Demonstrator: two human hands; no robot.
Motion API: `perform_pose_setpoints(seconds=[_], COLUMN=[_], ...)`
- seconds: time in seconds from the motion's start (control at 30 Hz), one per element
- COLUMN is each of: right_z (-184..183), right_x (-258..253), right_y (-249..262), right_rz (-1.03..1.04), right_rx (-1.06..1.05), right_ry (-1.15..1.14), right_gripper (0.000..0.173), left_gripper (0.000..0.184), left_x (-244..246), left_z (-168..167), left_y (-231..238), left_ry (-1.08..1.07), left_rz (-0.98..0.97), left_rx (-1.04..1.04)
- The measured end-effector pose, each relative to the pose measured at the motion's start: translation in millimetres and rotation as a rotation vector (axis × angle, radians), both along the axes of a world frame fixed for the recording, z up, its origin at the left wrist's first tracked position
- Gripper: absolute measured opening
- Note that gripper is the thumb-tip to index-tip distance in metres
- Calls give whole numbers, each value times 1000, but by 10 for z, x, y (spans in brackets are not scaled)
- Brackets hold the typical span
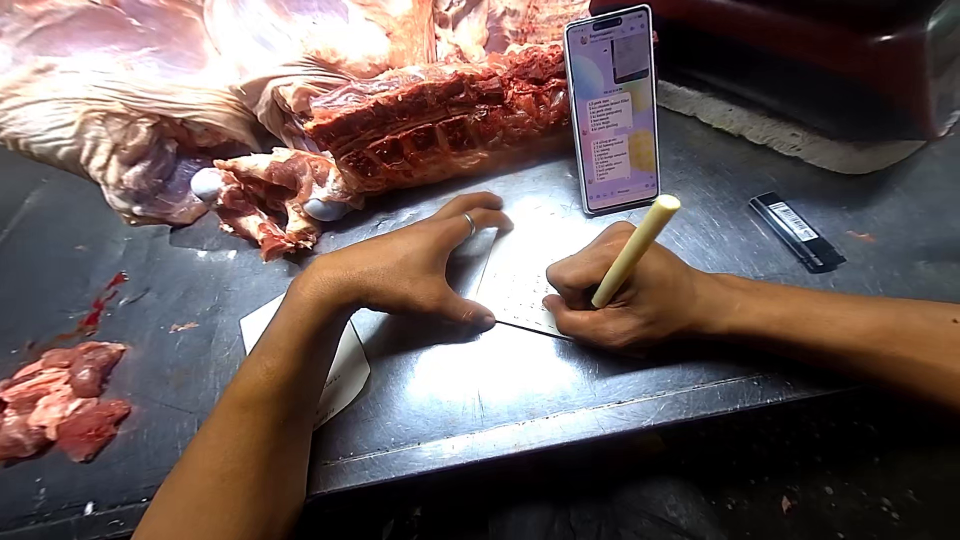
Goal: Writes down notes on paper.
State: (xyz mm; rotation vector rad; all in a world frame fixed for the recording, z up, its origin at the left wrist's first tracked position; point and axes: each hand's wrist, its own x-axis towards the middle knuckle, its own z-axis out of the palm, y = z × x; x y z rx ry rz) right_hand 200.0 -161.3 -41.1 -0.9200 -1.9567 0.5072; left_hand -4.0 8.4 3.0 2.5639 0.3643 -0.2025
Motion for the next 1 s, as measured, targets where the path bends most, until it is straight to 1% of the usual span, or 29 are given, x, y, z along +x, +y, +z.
perform_pose_setpoints(seconds=[0.23, 0.4, 0.63, 0.8, 1.0], right_z=[-3, -9, 34, 38, 1], right_x=[1, 12, 55, 94, 89], right_y=[20, 18, 64, 102, 103], right_rz=[-22, 9, -57, -15, -23], right_rx=[4, 13, 2, -59, 10], right_ry=[12, -5, 93, 56, 81], right_gripper=[25, 24, 30, 28, 28], left_gripper=[98, 98, 97, 98, 99], left_x=[-1, 4, 0, -4, -7], left_z=[-5, 1, -11, -18, -5], left_y=[11, 4, 14, 14, 9], left_ry=[4, 8, -5, -2, 8], left_rz=[-5, -5, -12, -9, -2], left_rx=[7, 10, 21, 24, 27])
